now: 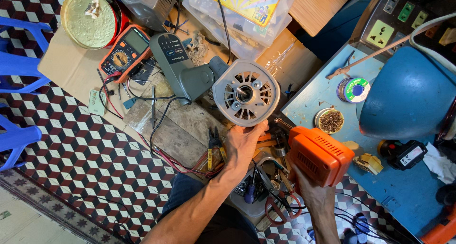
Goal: The person uses a screwdriver to adjust a small black component on an electric motor, then uses pliers to strip and twist wires. They apply heat with a heat gun to the motor's wiring area and continue to adjust the wires by hand.
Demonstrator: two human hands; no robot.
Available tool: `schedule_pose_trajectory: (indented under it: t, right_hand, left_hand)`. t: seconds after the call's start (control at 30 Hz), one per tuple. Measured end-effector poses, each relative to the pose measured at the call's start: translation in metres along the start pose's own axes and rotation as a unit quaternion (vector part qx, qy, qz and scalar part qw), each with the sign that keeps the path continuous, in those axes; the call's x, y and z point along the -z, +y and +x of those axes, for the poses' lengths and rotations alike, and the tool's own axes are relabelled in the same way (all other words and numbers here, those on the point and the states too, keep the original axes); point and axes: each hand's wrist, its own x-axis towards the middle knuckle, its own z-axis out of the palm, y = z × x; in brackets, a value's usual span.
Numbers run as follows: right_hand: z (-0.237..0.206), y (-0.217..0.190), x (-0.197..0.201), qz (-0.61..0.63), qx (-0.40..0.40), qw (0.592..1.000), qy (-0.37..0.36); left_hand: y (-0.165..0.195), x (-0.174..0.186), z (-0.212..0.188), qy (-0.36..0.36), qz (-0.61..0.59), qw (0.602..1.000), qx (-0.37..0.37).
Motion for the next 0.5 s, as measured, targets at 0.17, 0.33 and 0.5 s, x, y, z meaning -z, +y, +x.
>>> schedule_pose_trajectory:
  t: [0.17, 0.33, 0.5]
  right_hand:
    - [-0.001, -0.002, 0.002, 0.012, -0.084, 0.996, -0.027]
    - [0.001, -0.009, 0.002, -0.052, 0.010, 0.999, 0.004]
    - [0.002, -0.015, 0.000, -0.082, 0.216, 0.971, 0.062]
  left_hand:
    - [-0.002, -0.002, 0.005, 0.007, -0.004, 1.000, 0.024]
    - [-0.008, 0.000, 0.010, -0.015, -0.010, 1.000, 0.014]
    - [-0.011, -0.001, 0.015, -0.016, -0.031, 0.999, 0.003]
